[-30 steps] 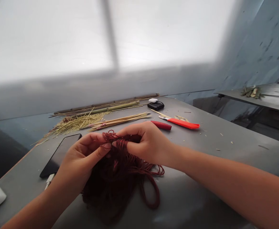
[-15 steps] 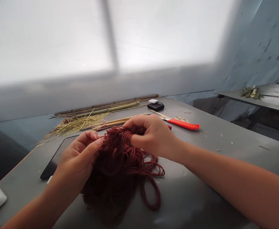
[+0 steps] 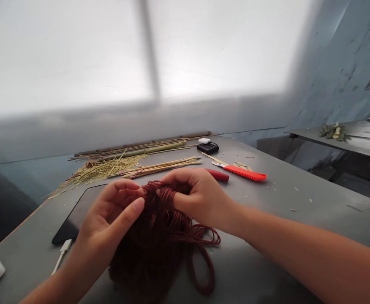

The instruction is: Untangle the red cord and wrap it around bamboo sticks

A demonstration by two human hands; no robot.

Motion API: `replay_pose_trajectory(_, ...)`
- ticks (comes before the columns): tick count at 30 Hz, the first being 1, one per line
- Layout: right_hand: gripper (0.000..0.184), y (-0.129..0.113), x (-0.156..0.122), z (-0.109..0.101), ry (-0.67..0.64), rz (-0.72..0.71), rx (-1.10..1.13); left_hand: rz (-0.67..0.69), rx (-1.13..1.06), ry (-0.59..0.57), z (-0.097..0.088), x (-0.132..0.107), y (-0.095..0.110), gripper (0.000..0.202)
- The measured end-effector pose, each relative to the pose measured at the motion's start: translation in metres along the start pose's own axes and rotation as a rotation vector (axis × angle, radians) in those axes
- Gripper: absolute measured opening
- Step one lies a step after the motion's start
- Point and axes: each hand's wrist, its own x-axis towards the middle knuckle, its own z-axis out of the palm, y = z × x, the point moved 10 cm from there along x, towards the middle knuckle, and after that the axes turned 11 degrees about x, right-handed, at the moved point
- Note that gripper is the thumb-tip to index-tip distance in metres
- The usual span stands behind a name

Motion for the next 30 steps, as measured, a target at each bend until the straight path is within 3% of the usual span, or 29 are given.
replay_pose_trajectory(3,0.020,0.003,0.000,0.005,-0.024,0.022,0.029,0.049,0.104,-0.003,0.001,0.002,0.001,0.018)
replay_pose_trajectory(8,0.025,0.009,0.002,0.010,-0.067,0.025,0.053,0.024,0.098,-0.050,0.003,0.008,-0.007,0.015)
replay_pose_trajectory(18,0.022,0.005,0.002,-0.006,0.068,0.060,0.048,0.002,0.172,0.034,-0.013,0.005,-0.002,0.011)
replay_pose_trajectory(23,0.016,-0.007,0.004,-0.011,0.104,-0.014,0.070,0.010,0.212,0.051,-0.018,0.008,-0.001,0.012)
replay_pose_trajectory(30,0.019,-0.030,0.006,-0.039,0.250,-0.110,-0.026,-0.002,0.213,0.227,-0.037,0.013,-0.004,0.009)
